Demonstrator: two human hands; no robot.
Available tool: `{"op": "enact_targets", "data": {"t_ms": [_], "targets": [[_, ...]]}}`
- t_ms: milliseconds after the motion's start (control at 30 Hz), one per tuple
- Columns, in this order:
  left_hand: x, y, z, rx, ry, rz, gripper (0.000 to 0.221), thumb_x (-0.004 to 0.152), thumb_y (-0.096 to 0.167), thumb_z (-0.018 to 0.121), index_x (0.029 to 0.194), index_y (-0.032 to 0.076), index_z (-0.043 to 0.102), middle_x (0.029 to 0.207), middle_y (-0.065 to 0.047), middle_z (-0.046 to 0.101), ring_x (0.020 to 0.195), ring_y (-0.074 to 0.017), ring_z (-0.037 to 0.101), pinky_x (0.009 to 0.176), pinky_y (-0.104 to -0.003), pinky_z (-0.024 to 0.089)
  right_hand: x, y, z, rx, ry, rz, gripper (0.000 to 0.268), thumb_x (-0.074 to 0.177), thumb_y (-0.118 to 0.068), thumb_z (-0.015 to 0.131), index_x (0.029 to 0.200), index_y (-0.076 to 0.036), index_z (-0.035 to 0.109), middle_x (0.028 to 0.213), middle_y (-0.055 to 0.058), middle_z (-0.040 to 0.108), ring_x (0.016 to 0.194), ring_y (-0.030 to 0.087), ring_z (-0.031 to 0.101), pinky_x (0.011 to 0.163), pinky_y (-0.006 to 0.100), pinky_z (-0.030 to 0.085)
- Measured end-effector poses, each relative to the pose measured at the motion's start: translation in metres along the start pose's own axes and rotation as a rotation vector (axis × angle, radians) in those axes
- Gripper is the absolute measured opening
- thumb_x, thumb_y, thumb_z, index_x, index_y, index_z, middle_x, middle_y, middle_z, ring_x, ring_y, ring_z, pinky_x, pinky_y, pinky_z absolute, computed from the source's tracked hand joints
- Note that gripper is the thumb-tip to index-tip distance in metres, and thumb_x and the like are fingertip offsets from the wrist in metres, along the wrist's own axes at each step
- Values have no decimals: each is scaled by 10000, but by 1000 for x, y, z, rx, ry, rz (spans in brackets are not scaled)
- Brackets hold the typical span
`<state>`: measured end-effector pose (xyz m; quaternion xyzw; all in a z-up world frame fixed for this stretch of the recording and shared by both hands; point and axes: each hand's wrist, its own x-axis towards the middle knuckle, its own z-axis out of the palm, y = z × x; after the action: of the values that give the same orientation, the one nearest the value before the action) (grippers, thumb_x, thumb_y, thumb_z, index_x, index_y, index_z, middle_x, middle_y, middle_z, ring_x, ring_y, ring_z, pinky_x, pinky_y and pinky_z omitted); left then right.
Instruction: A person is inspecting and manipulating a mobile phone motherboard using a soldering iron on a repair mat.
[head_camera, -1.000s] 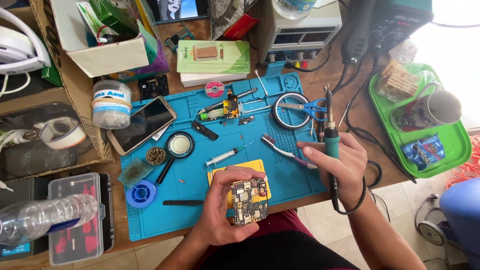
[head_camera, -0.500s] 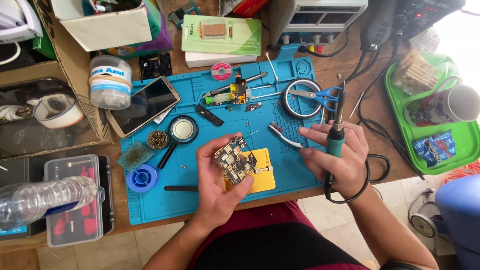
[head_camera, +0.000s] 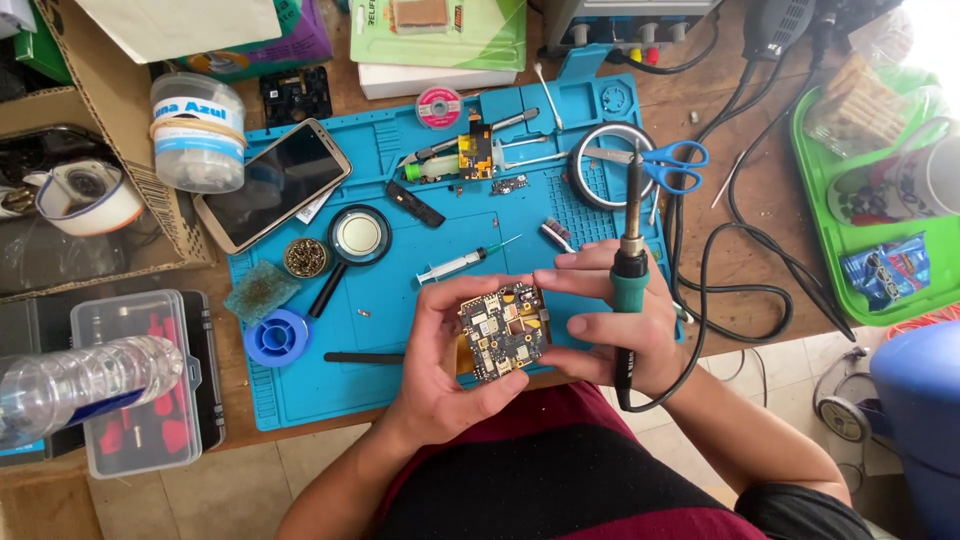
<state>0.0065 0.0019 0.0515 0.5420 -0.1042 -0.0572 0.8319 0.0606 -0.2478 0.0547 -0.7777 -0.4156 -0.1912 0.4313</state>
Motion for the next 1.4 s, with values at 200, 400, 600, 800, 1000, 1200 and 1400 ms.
{"op": "enact_targets", "data": {"t_ms": [200,400,600,800,1000,1200,1400], "targets": [[1,3,-3,113,-57,10,730,980,343,899,1563,111,526,1547,-154,630,1486,-319,662,1243,-430,620,-11,3,1,85,36,31,687,957,-495,1000,1368,-281,492,1473,150,779,1400,403,771,1253,622,566],[-1,-1,-3,114,-80,8,752,965,337,891,1574,114,511,1538,-139,615,1474,-302,636,1244,-426,605,-2,-4,2,150,92,18,736,962,-467,995,1408,-286,439,1428,148,793,1340,378,787,1223,589,563],[4,3,2,108,-98,59,753,976,271,878,1595,110,482,1550,-211,640,1534,-347,635,1266,-453,624,1,-3,2,135,124,-11,732,966,-465,995,1418,-295,445,1392,122,807,1294,348,795,1183,562,583],[0,-7,-2,196,-81,137,793,1003,229,917,1636,122,451,1577,-195,667,1557,-347,626,1293,-468,617,3,-3,3,144,153,-19,699,985,-405,976,1383,-279,415,1378,128,803,1262,349,799,1162,556,590],[-11,-20,-8,234,-12,106,818,939,305,993,1571,132,503,1552,-128,587,1547,-319,638,1184,-408,704,1,-5,6,148,202,-10,688,977,-387,970,1360,-278,409,1339,110,808,1235,346,805,1145,540,600],[-3,-12,-1,137,-1,124,789,950,247,985,1540,113,478,1552,-180,608,1556,-430,687,1201,-460,696,-4,-12,9,179,221,28,637,998,-297,955,1389,-296,452,1245,37,832,1209,309,812,1129,541,613],[-5,-12,-1,127,58,133,785,938,279,995,1521,98,502,1523,-160,614,1523,-412,709,1180,-453,699,-5,-20,15,178,248,61,611,991,-261,952,1347,-279,456,1260,50,843,1195,296,821,1173,536,604]]}}
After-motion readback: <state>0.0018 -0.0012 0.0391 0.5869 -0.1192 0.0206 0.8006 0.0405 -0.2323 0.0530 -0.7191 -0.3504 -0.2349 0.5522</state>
